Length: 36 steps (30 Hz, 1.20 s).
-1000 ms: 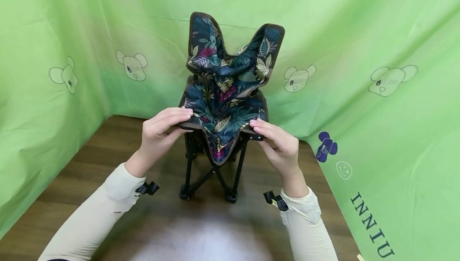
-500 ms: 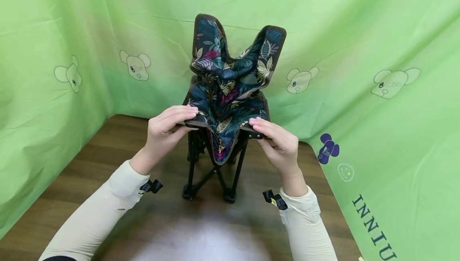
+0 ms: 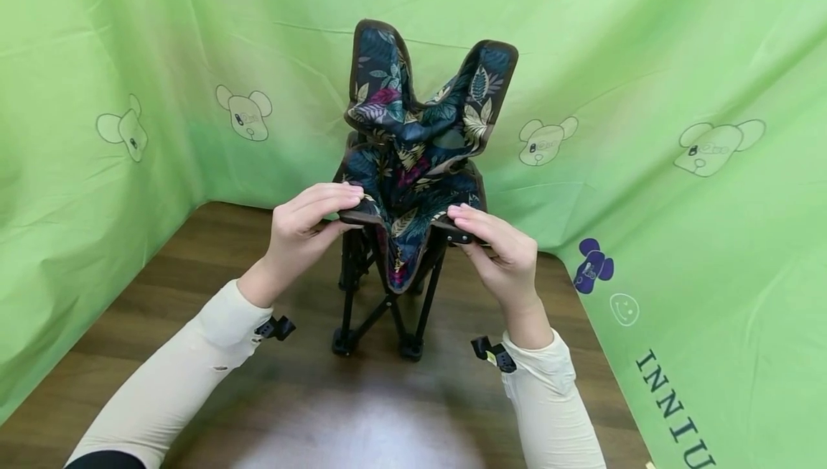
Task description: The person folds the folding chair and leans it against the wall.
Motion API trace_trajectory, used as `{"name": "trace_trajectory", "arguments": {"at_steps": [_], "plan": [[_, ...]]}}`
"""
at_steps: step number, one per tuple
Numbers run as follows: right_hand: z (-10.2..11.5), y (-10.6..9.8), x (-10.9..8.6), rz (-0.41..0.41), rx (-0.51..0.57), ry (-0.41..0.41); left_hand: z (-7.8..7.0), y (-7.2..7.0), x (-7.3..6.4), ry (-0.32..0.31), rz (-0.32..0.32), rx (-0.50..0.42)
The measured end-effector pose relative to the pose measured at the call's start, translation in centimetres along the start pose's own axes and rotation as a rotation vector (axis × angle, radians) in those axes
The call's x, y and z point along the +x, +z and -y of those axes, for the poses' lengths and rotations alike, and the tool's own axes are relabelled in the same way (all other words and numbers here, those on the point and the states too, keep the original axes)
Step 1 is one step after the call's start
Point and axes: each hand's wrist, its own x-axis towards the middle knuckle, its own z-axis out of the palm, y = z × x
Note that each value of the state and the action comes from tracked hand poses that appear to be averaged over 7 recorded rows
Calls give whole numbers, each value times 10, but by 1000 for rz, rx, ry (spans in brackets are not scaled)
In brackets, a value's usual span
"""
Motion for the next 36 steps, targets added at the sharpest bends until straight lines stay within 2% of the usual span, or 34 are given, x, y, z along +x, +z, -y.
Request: {"name": "trace_trajectory", "arguments": {"at_steps": [12, 23, 36], "plan": [[-8, -2, 7, 19, 22, 9, 0, 10, 13, 8, 21, -5], [-13, -5, 11, 43, 53, 17, 6, 16, 20, 2, 93, -15], [-16, -2, 18, 64, 83, 13, 12, 19, 28, 18, 140, -35]]}}
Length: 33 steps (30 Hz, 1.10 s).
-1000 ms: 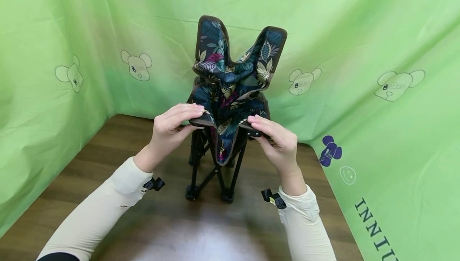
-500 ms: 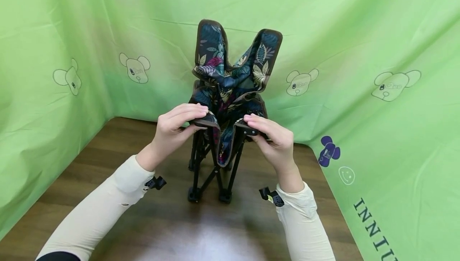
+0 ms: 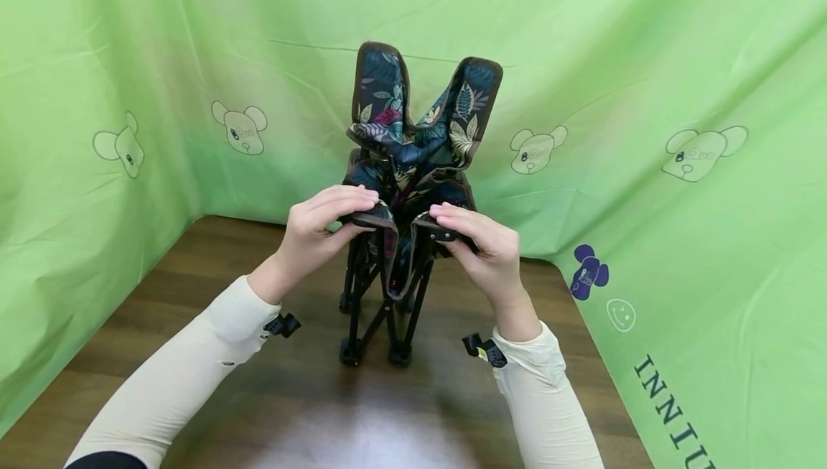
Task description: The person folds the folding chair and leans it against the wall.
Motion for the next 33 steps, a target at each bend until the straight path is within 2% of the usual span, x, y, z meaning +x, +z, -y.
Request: {"name": "trace_trajectory", "arguments": {"at_steps": [10, 21, 33], "plan": [[-1, 0, 3, 12, 2, 5, 0, 3, 5, -12, 25, 10], [0, 3, 10, 55, 13, 6, -3, 3, 7, -38, 14, 10], [-1, 1, 19, 108, 49, 41, -7, 4, 14, -56, 18, 4]]}}
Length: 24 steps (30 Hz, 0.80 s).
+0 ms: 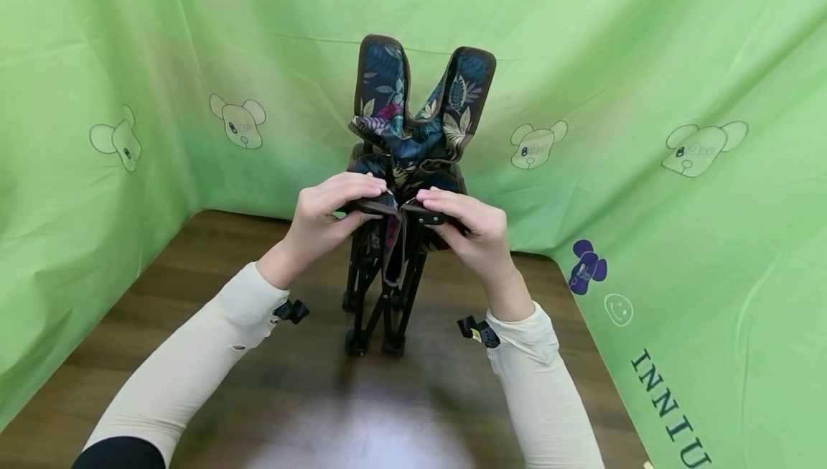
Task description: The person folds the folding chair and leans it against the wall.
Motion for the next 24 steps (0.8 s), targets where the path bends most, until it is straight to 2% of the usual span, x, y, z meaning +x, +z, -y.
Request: {"name": "trace_trajectory", "arguments": {"at_steps": [6, 12, 16, 24], "plan": [[-2, 0, 1, 8, 25, -2, 2, 1, 0, -24, 6, -47], [-1, -5, 8, 28, 16, 15, 4, -3, 7, -67, 18, -98], [2, -9, 9, 43, -7, 11, 4, -6, 7, -59, 40, -84], [9, -7, 0, 100, -72, -6, -3, -11, -2, -76, 94, -35]]}}
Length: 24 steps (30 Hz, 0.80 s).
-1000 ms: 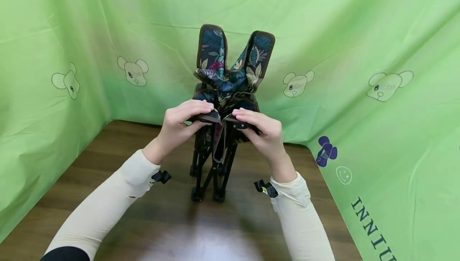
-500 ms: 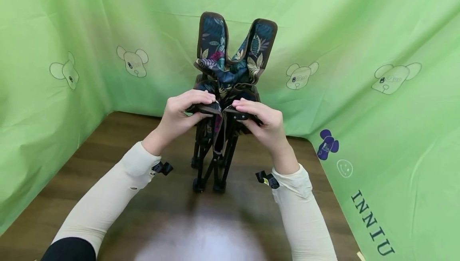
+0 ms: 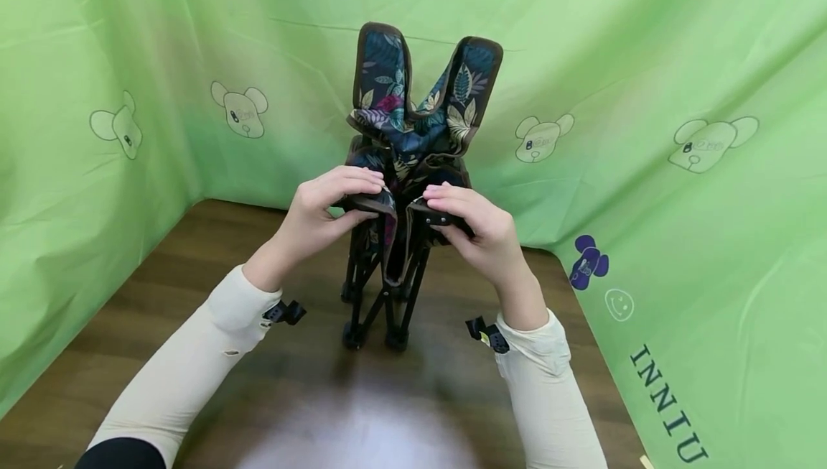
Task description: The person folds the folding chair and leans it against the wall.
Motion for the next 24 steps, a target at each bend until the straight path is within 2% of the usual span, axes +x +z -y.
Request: {"name": "trace_trajectory", "arguments": {"at_steps": [4, 8, 14, 20, 24], "plan": [[3, -2, -5, 38, -94, 5, -4, -1, -3, -15, 20, 16], [6, -5, -9, 43, -171, 1, -6, 0, -7, -28, 18, 49], [13, -8, -14, -2, -213, 9, -10, 0, -12, -57, -35, 84], [14, -13, -21, -52, -263, 73, -11, -7, -17, -83, -87, 143], [14, -15, -29, -131, -282, 138, -9, -11, -25, -145, -140, 184]]}}
